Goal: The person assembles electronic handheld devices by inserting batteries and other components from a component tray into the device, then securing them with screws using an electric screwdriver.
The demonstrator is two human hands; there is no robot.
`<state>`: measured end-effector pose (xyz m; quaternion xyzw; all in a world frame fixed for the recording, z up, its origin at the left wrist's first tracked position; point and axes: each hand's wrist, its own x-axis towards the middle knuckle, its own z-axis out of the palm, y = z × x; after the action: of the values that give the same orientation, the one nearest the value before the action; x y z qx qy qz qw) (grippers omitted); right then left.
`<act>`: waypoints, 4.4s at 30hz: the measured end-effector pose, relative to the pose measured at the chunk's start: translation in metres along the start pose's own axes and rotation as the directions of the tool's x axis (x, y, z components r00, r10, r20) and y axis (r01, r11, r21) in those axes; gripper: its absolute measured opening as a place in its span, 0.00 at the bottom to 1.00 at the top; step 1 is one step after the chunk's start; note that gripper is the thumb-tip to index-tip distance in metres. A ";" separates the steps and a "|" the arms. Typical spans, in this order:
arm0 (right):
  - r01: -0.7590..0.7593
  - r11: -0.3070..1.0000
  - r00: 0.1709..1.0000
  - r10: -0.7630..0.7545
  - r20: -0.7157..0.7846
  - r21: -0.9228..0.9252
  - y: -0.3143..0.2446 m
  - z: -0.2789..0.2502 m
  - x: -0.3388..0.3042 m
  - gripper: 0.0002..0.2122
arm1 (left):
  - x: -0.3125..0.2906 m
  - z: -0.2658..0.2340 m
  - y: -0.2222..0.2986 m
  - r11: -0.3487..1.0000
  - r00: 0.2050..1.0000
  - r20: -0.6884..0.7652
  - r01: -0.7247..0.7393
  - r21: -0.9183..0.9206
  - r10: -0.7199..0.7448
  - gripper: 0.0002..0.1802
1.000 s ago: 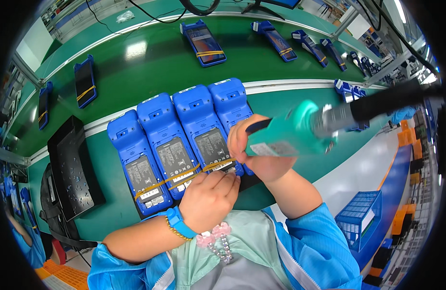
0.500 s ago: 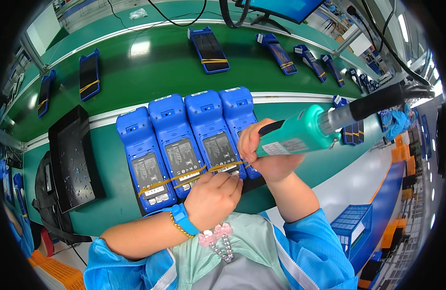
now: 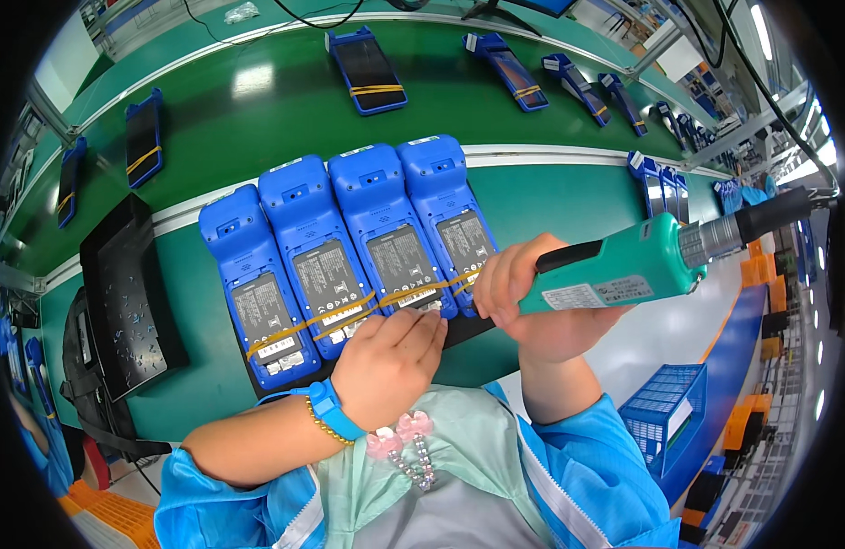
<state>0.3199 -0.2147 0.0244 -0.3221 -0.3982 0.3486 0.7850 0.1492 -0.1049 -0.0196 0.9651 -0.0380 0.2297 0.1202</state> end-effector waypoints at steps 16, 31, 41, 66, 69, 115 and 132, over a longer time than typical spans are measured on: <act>-0.030 0.999 1.000 0.030 -0.005 -0.032 0.006 0.009 -0.007 0.28 | 0.002 0.000 -0.001 0.999 1.000 -0.025 0.013 -0.038 -0.014 0.20; -0.082 0.994 0.996 0.084 0.037 -0.068 0.008 0.005 -0.007 0.07 | 0.000 0.001 -0.002 0.998 1.000 -0.011 0.005 -0.059 -0.005 0.20; 0.174 0.980 0.979 -0.161 0.123 -0.097 -0.011 0.015 0.009 0.42 | 0.005 -0.002 -0.004 0.995 0.999 -0.047 0.007 -0.100 -0.012 0.19; -0.087 0.962 0.996 0.083 -0.026 -0.258 -0.036 -0.002 0.006 0.39 | 0.012 -0.003 -0.004 0.993 0.996 -0.084 -0.004 -0.115 -0.005 0.14; -0.188 0.974 0.980 0.179 -0.081 -0.129 -0.027 -0.002 -0.002 0.42 | 0.010 0.000 -0.005 0.993 0.997 -0.082 -0.001 -0.116 -0.008 0.15; -0.133 0.983 0.991 0.136 0.012 -0.129 0.009 0.005 0.001 0.42 | 0.000 0.002 -0.010 0.991 0.999 -0.037 -0.005 -0.137 0.000 0.17; -0.052 0.996 0.992 0.043 0.121 0.075 0.001 0.043 0.003 0.24 | -0.010 -0.032 -0.016 0.935 0.940 -0.061 0.325 -0.145 -0.336 0.19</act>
<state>0.2847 -0.2019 0.0450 -0.2791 -0.4228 0.4012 0.7631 0.1289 -0.0813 0.0000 0.9369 0.1148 0.2440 0.2224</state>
